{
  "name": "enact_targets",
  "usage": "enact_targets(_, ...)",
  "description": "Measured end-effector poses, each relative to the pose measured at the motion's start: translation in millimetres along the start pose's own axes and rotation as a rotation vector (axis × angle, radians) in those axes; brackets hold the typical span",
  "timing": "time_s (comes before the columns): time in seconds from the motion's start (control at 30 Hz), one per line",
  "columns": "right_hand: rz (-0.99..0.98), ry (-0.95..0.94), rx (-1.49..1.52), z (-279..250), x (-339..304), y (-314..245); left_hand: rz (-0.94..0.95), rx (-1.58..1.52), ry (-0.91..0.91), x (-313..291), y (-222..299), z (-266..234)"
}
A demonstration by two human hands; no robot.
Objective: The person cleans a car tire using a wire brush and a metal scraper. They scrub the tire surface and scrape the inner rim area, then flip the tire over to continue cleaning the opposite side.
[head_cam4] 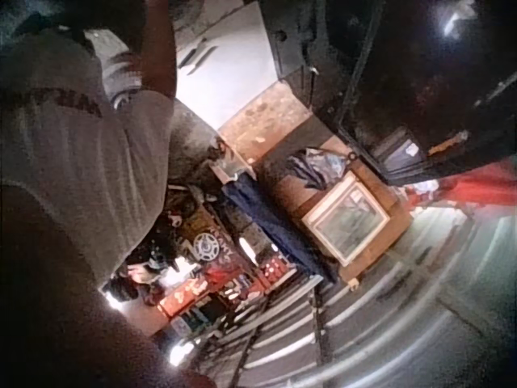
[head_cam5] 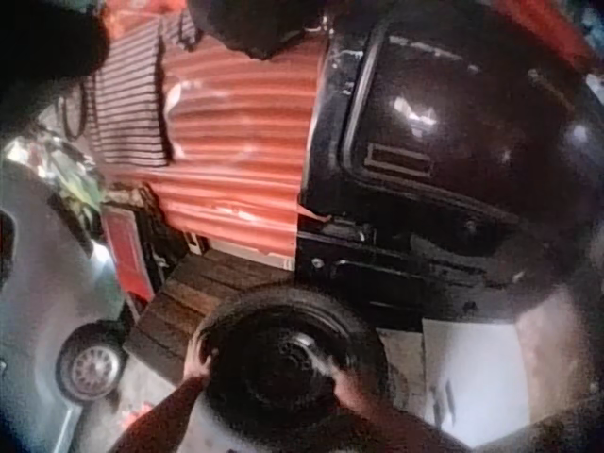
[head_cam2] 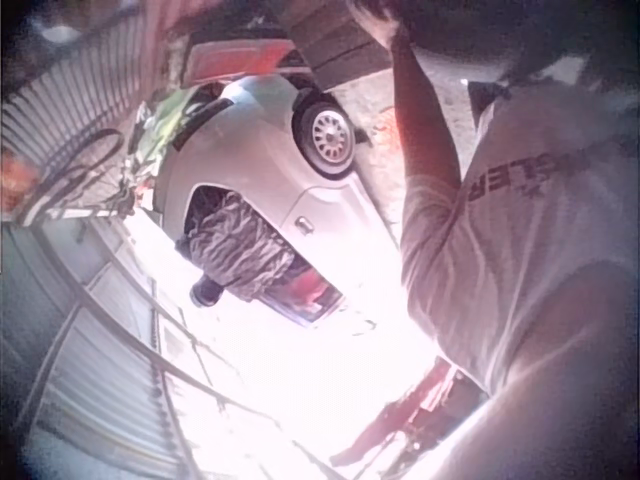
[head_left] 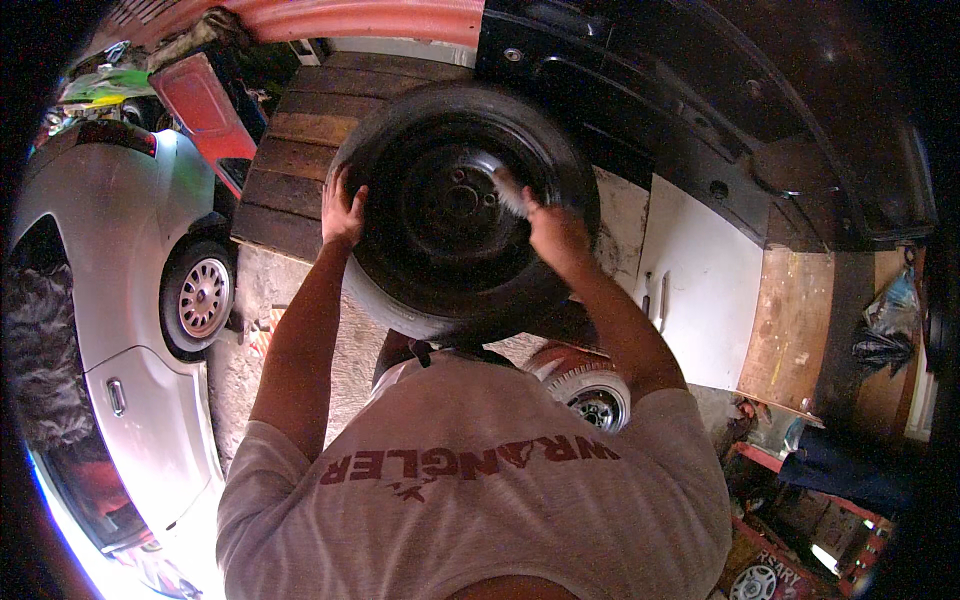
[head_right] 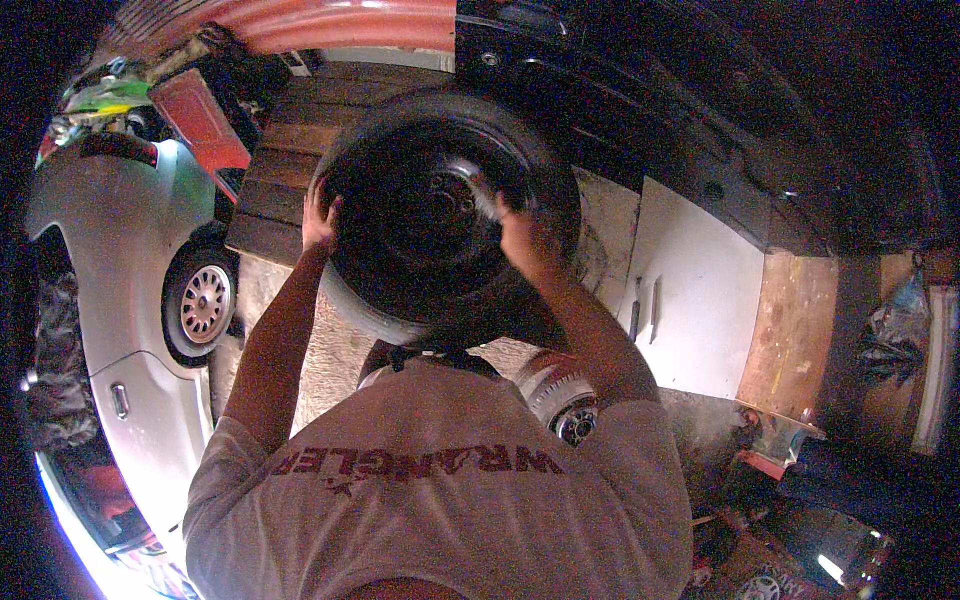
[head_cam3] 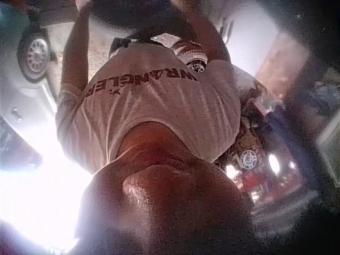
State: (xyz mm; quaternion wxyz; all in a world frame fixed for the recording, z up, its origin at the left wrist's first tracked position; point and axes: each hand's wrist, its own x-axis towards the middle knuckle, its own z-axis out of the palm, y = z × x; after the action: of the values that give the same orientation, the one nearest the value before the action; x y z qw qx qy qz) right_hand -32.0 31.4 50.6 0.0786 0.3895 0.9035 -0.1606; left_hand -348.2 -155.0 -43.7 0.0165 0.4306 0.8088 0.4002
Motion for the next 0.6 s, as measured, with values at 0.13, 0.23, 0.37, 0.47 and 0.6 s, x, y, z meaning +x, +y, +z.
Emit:
enact_targets(0.13,-0.08,0.1,0.008,29.0,-17.0,11.3,0.006,0.149,-0.08,-3.4,10.5,0.1)
enact_targets(0.23,-0.156,0.0,0.091,42.9,-63.5,-49.3,-0.004,0.142,-0.079,-9.4,8.6,-2.9)
enact_targets(0.37,-0.151,0.029,0.142,34.4,-38.8,-17.2,0.009,0.097,-0.06,-6.0,8.2,-2.7)
enact_targets(0.47,-0.042,0.053,-0.142,-3.2,-12.5,15.1,0.0,0.078,-0.036,-6.8,4.9,-0.2)
enact_targets(0.6,-0.152,-0.103,-0.194,17.1,-35.6,-19.2,0.029,0.066,-0.004,-5.5,1.7,0.1)
